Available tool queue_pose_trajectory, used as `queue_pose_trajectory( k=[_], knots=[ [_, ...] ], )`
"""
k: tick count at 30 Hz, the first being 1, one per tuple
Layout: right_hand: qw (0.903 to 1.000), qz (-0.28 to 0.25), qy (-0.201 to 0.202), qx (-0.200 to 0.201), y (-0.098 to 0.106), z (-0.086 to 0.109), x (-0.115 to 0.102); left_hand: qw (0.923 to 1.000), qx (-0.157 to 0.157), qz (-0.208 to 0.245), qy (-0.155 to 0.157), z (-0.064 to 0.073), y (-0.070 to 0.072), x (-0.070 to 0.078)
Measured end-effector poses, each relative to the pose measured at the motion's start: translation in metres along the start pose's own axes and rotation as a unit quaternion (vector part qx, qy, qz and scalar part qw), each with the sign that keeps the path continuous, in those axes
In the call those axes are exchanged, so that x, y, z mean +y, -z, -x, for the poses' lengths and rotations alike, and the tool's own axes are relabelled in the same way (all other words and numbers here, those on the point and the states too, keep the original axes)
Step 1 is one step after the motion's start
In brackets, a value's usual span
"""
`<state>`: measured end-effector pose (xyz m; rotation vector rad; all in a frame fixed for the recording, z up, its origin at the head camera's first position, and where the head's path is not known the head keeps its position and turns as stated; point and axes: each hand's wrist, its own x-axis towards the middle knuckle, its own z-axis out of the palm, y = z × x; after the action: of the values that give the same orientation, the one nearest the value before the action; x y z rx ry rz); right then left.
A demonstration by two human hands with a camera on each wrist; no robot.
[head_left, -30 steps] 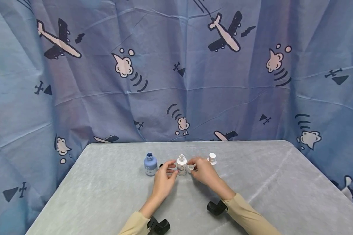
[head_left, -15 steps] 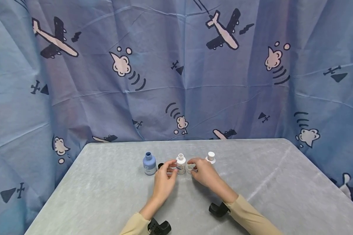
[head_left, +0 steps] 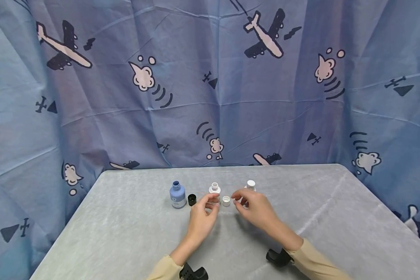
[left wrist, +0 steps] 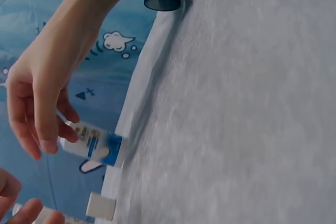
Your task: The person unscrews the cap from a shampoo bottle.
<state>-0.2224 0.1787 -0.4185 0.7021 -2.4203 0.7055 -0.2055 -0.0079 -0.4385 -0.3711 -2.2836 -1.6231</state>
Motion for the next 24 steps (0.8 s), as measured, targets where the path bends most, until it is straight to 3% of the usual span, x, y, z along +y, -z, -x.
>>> queue_pose_trajectory(
  k=[4, 11, 18, 24],
  knots=[
    [0.9995, -0.001, 0.009, 0.031, 0.012, 0.004, 0.012, 0.9995, -0.027, 0.015, 0.001, 0.000, -0.006, 0.004],
    [0.9969, -0.023, -0.027, 0.070, 0.030, 0.007, 0.036, 0.9972, -0.068, 0.028, -0.018, 0.000, -0.018, 0.010],
    [0.9929, -0.063, -0.080, 0.063, 0.036, 0.010, 0.055, 0.9946, -0.090, 0.047, -0.022, -0.008, -0.036, 0.015],
    [0.9894, -0.077, -0.118, 0.033, 0.039, 0.013, 0.066, 0.9931, -0.117, 0.009, 0.001, -0.015, -0.053, 0.017]
  ],
)
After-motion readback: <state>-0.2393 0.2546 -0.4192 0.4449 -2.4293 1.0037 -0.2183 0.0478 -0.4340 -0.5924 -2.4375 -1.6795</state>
